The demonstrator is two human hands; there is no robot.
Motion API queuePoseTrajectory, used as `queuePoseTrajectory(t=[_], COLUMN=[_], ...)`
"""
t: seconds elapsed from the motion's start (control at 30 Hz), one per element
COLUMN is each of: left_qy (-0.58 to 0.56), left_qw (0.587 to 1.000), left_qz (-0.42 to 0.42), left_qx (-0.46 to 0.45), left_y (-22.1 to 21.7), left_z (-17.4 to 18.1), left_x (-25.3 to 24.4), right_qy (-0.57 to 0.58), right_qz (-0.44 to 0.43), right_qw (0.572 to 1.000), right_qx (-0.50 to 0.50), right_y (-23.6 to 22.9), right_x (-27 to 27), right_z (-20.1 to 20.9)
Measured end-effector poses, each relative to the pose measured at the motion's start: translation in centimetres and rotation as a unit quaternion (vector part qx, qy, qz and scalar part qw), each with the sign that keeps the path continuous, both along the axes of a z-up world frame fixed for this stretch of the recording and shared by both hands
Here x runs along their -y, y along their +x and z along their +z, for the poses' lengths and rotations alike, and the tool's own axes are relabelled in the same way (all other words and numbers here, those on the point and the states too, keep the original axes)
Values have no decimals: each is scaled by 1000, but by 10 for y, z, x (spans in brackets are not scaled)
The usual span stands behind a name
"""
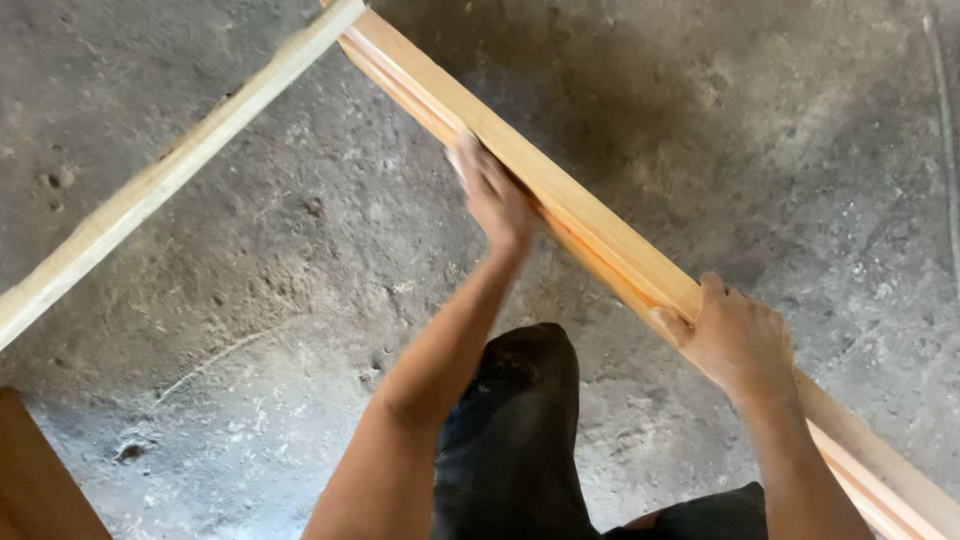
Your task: The person kneels on a concrete floor and sands a rectangular wooden frame using a sanding block. They move along the frame, sanding each side and corner, then place the frame on a workbench to continue sanding.
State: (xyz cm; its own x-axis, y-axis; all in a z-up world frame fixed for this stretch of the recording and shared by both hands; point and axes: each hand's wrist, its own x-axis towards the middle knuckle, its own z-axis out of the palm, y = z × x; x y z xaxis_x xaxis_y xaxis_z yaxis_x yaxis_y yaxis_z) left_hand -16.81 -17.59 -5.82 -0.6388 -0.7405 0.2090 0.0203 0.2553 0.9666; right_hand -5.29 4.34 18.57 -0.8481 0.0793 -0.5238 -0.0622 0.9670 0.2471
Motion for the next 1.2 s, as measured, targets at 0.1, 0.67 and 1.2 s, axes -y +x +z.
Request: queuePoseTrajectory(t=[0.1, 0.67, 1.2], left_qy=[-86, -281, 223], left_qw=[996, 849, 964], left_qz=[14, -447, 80], left_qx=[26, -1, 119], left_y=[7, 134, 57], left_z=[-12, 75, 36], left_x=[14, 24, -85], right_qy=[7, -69, -113], right_qz=[-4, -2, 31], right_qw=[1000, 997, 991], right_qx=[-7, -32, -69], right_y=[0, 1, 6], right_x=[7, 29, 17], right_z=[6, 34, 34])
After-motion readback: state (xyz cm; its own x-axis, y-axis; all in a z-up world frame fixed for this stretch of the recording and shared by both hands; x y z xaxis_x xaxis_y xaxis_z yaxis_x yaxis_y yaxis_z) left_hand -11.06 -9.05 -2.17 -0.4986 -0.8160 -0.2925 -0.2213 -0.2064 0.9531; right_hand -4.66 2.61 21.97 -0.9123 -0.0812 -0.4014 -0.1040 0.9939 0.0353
